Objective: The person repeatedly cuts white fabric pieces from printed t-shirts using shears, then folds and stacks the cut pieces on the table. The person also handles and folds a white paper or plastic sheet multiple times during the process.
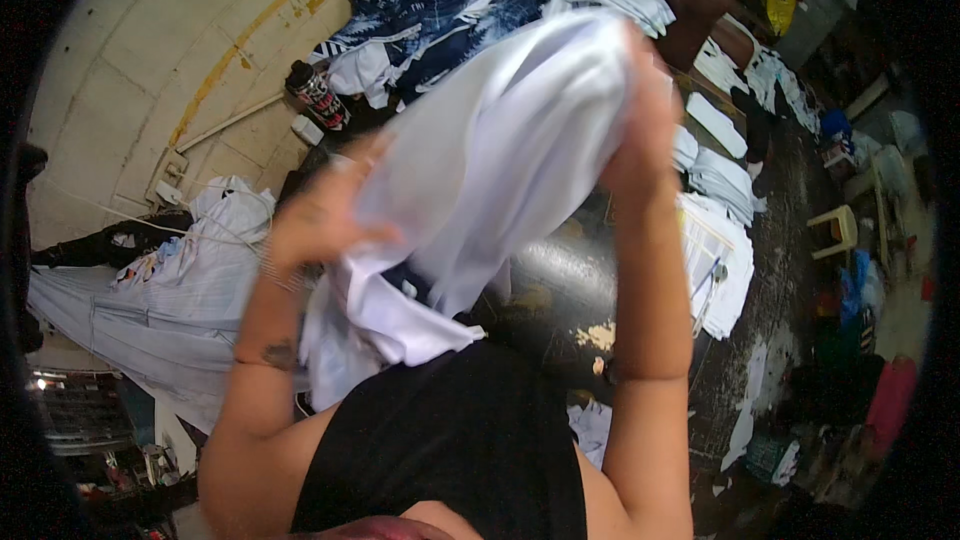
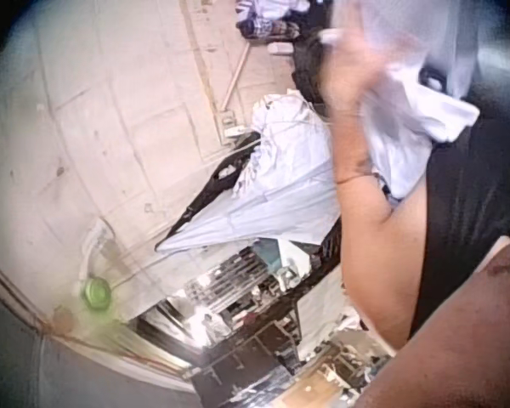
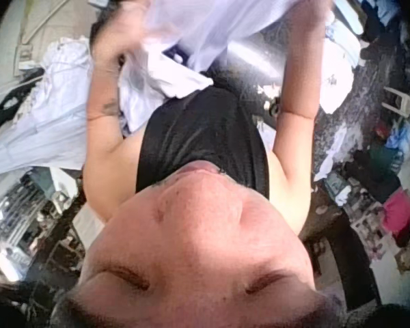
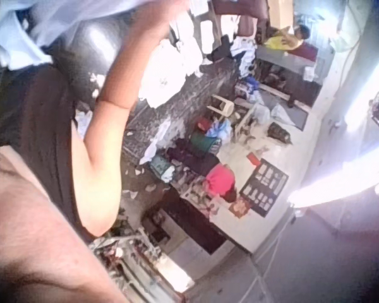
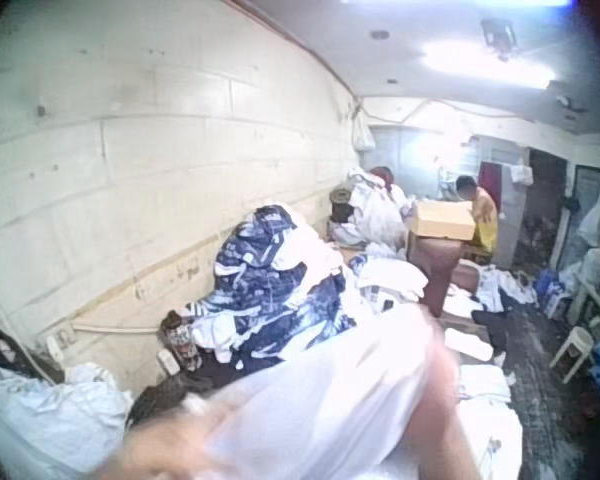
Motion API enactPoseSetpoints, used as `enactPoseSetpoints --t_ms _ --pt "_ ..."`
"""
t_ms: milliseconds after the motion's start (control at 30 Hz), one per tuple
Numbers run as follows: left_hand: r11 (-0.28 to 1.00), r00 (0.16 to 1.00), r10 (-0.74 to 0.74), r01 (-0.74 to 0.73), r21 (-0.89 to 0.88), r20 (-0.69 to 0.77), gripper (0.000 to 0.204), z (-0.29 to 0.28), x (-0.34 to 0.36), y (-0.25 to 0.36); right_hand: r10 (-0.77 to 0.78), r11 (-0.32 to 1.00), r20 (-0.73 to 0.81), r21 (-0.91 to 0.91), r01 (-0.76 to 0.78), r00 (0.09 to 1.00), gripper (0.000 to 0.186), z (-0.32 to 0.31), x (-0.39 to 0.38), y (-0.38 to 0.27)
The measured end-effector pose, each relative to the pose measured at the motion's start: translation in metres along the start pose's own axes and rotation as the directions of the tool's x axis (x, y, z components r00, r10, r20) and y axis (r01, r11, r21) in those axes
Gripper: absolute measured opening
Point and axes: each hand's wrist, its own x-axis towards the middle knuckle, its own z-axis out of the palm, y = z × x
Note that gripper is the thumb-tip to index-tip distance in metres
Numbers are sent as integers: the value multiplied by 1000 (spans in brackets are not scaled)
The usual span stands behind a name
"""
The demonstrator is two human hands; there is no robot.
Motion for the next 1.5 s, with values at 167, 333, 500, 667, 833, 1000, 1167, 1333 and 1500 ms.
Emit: enactPoseSetpoints --t_ms 167,333,500,667,833,1000,1167,1333,1500 --pt "826 980 -189 129 -549 -54 37 73 -54 -44 285 715 -63 -651 -255 957 90 -55 -39 17" --pt "683 843 -376 -27 -730 -384 37 -13 -129 -103 558 491 249 -868 -73 792 55 -106 -85 -16" --pt "600 616 -632 3 -800 -471 50 -63 -140 -131 438 899 -255 129 -419 862 95 -134 -135 -16" --pt "727 755 -539 194 -658 -373 47 -50 -170 -167 788 361 -98 -726 -585 608 70 -94 -173 -38" --pt "751 874 -465 472 -461 137 42 8 -157 -269 -158 -284 190 -949 139 969 32 -134 -44 -92" --pt "718 800 -583 590 370 -145 53 120 -122 -279 -478 -414 241 -910 26 844 35 -143 -56 55" --pt "980 981 -191 189 69 30 62 210 -72 -253 453 -82 -122 -992 -95 883 74 -106 -248 244" --pt "533 585 -811 736 419 3 100 226 -84 -256 384 -423 -310 -896 -133 870 88 -136 -384 256" --pt "678 503 -734 491 548 457 103 273 -47 -234 747 -259 -158 -964 63 645 94 -171 -311 246"
